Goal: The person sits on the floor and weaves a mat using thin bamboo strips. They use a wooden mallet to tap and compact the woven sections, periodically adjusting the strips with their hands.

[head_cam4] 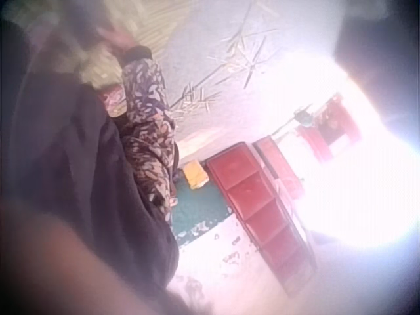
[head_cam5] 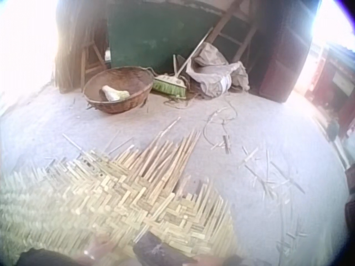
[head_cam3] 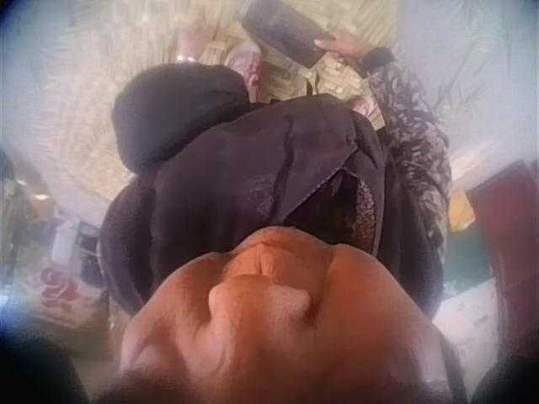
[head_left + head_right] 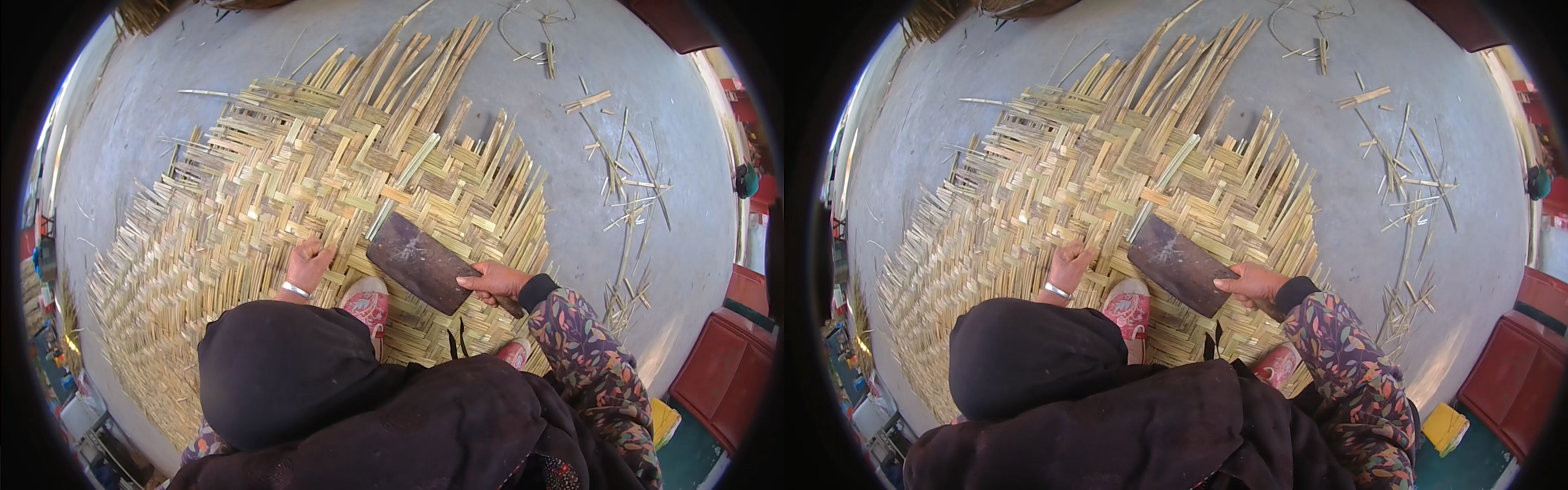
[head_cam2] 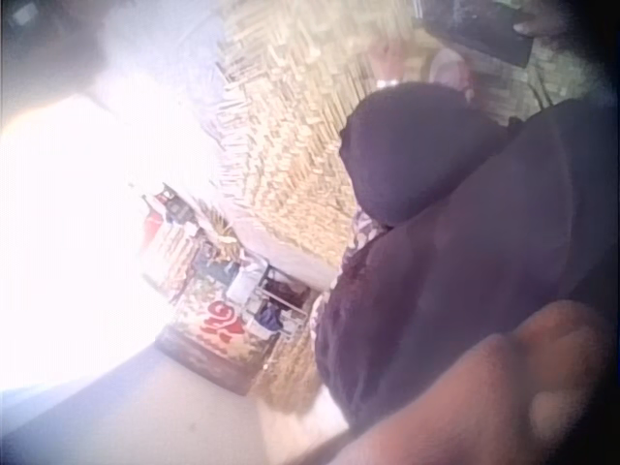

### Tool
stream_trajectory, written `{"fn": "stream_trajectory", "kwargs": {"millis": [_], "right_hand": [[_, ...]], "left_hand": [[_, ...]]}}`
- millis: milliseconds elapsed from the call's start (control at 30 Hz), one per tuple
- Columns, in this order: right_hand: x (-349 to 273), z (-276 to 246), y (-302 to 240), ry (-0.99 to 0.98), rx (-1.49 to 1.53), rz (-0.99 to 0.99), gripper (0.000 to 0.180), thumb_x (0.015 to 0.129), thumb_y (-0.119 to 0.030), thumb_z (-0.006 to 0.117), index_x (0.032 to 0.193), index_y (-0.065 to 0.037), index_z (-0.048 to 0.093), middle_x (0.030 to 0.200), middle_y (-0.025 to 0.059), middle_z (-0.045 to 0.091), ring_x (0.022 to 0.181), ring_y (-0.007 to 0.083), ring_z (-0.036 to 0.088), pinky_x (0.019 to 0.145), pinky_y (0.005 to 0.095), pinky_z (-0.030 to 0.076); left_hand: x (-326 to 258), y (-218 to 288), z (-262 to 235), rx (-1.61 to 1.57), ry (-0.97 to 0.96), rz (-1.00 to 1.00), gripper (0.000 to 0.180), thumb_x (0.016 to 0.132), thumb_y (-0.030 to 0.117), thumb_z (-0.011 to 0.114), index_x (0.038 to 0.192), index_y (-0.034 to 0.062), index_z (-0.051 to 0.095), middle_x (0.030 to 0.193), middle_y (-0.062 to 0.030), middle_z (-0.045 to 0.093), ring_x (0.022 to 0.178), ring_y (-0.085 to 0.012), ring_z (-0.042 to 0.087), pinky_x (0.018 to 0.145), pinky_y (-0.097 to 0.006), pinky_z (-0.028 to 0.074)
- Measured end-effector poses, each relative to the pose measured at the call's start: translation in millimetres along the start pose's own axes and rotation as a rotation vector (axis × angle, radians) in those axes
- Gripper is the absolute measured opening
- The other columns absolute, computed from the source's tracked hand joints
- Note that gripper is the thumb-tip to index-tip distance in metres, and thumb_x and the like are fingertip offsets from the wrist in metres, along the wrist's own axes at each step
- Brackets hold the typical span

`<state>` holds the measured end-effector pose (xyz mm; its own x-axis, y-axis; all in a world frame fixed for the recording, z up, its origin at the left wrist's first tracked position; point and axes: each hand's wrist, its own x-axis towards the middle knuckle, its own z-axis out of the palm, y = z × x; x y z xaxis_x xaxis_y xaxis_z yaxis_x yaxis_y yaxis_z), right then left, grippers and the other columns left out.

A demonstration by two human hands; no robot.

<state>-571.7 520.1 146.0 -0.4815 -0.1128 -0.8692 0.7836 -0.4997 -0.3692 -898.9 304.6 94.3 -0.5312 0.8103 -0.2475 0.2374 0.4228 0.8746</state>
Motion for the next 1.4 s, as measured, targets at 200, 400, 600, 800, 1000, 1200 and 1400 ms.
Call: {"fn": "stream_trajectory", "kwargs": {"millis": [200,400,600,800,1000,1200,1400], "right_hand": [[0.2,0.0,1.8,0.010,-0.016,-0.028,0.034,0.091,-0.036,0.065,0.099,-0.006,0.051,0.060,-0.0047,0.035,0.049,0.0081,0.034,0.046,0.0283,0.032],[0.2,3.6,0.1,0.067,-0.080,-0.006,0.035,0.092,-0.036,0.063,0.100,-0.004,0.054,0.060,-0.0036,0.037,0.049,0.0084,0.037,0.046,0.0281,0.034],[-18.9,17.5,-18.9,0.079,-0.191,-0.044,0.034,0.094,-0.035,0.059,0.103,-0.003,0.057,0.059,-0.0021,0.042,0.048,0.0085,0.042,0.045,0.0289,0.038],[-28.0,43.3,-57.4,0.397,-0.624,-0.246,0.041,0.095,-0.039,0.053,0.099,0.002,0.059,0.068,0.0142,0.057,0.061,0.0291,0.058,0.059,0.0417,0.047],[34.6,86.3,-89.2,0.598,-0.765,-0.567,0.038,0.095,-0.035,0.049,0.092,0.002,0.057,0.077,0.0252,0.061,0.075,0.0443,0.058,0.068,0.0501,0.046],[69.1,118.7,-106.9,0.603,-0.691,-0.668,0.038,0.095,-0.034,0.050,0.093,0.002,0.057,0.073,0.0256,0.059,0.072,0.0437,0.058,0.065,0.0474,0.045],[81.1,131.1,-112.5,0.651,-0.794,-0.658,0.036,0.096,-0.034,0.047,0.101,0.000,0.057,0.071,0.0240,0.061,0.070,0.0441,0.060,0.064,0.0499,0.047]], "left_hand": [[-2.6,0.2,-6.2,0.032,-0.051,0.012,0.038,0.080,0.008,0.065,0.055,0.0011,0.038,0.055,-0.0044,0.034,0.055,-0.0143,0.036,0.055,-0.033,0.031],[-4.2,0.4,-11.2,0.052,-0.111,0.079,0.035,0.083,0.012,0.065,0.056,0.0028,0.044,0.056,-0.0041,0.038,0.056,-0.0141,0.039,0.056,-0.032,0.033],[6.5,4.7,-20.4,-0.029,-0.072,-0.319,0.033,0.088,0.025,0.063,0.067,0.0011,0.054,0.059,-0.0013,0.047,0.058,-0.0092,0.041,0.056,-0.031,0.037],[34.9,7.1,-23.4,0.228,-0.257,-0.313,0.034,0.092,0.032,0.059,0.083,-0.0002,0.066,0.065,-0.0013,0.053,0.065,-0.0100,0.048,0.061,-0.028,0.041],[37.6,-4.7,-8.1,0.362,-0.429,-0.288,0.025,0.090,0.025,0.054,0.083,0.0069,0.069,0.075,-0.0071,0.068,0.078,-0.0214,0.064,0.068,-0.032,0.049],[40.1,-0.2,-4.8,0.380,-0.397,-0.255,0.026,0.089,0.023,0.054,0.084,0.0065,0.072,0.074,-0.0076,0.069,0.070,-0.0235,0.066,0.063,-0.034,0.049],[34.8,12.3,2.5,0.145,-0.215,-0.473,0.029,0.086,0.024,0.060,0.081,-0.0030,0.070,0.064,-0.0098,0.066,0.060,-0.0164,0.063,0.056,-0.031,0.047]]}}
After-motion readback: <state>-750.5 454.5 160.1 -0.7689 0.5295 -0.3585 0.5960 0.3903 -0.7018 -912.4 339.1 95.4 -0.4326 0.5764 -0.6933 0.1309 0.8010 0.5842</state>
